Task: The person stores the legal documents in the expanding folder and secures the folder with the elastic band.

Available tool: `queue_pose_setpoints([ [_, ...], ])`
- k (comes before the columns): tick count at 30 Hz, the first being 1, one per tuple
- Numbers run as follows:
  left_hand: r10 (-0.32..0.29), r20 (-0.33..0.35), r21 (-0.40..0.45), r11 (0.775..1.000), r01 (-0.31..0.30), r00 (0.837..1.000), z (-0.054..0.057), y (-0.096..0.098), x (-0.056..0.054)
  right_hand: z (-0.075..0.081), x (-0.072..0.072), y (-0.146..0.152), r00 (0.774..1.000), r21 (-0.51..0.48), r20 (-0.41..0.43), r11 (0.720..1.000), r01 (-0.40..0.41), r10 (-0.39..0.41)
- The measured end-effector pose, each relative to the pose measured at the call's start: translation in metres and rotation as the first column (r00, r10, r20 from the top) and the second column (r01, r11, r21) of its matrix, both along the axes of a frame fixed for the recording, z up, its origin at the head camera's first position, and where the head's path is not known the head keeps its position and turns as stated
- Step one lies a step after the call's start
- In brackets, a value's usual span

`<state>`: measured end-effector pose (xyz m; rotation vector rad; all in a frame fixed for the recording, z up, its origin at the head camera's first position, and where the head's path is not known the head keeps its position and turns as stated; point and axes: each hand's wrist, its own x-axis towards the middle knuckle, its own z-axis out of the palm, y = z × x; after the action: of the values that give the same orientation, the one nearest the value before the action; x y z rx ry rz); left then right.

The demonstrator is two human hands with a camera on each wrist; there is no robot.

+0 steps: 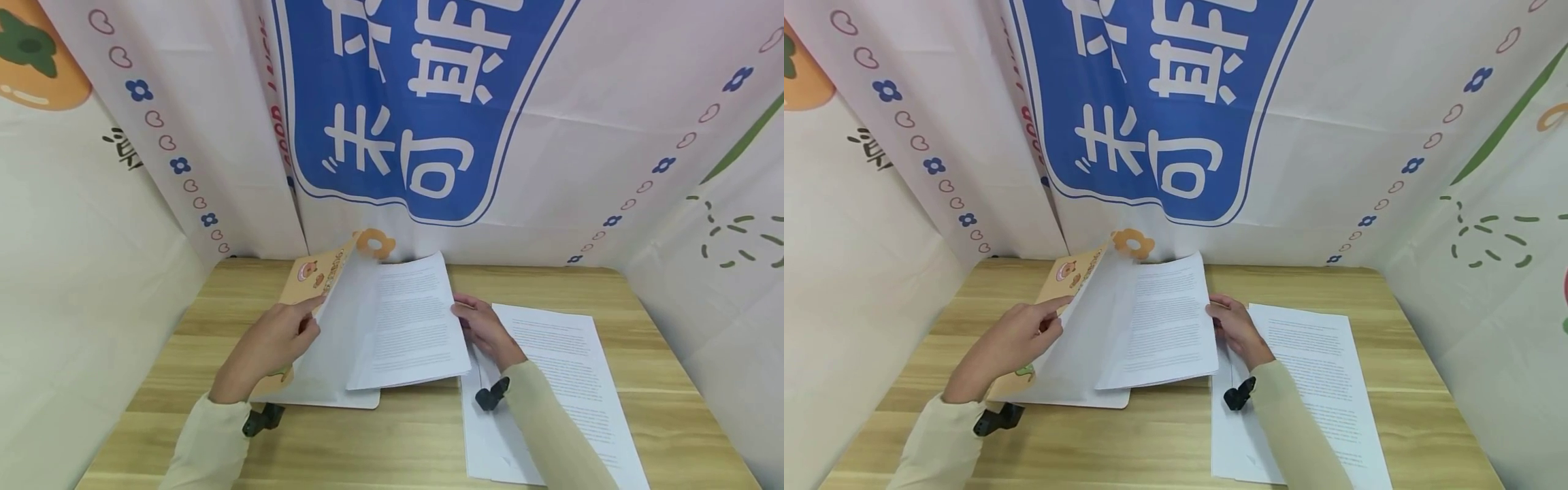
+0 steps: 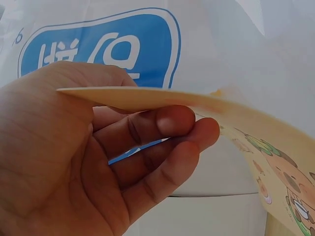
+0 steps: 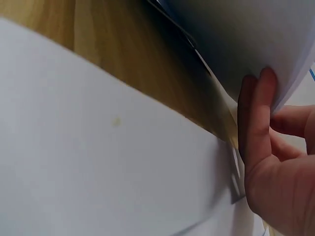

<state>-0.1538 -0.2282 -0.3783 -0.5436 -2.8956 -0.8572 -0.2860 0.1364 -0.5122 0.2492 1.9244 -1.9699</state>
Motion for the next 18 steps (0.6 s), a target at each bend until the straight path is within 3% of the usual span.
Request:
queue_pose_setpoints([
  [8,0.002,0.006,0.006,1.000,-0.002,1.000,0.000,0.003,0.000,0.000,0.008,-0.008,1.000,-0.071,-0.016,0.997,-0.015,0.014],
  [18,0.005,0.007,0.014,1.000,-0.005,1.000,0.000,0.003,-0.001,-0.001,0.016,-0.023,0.996,-0.074,-0.055,0.995,-0.068,0.064],
])
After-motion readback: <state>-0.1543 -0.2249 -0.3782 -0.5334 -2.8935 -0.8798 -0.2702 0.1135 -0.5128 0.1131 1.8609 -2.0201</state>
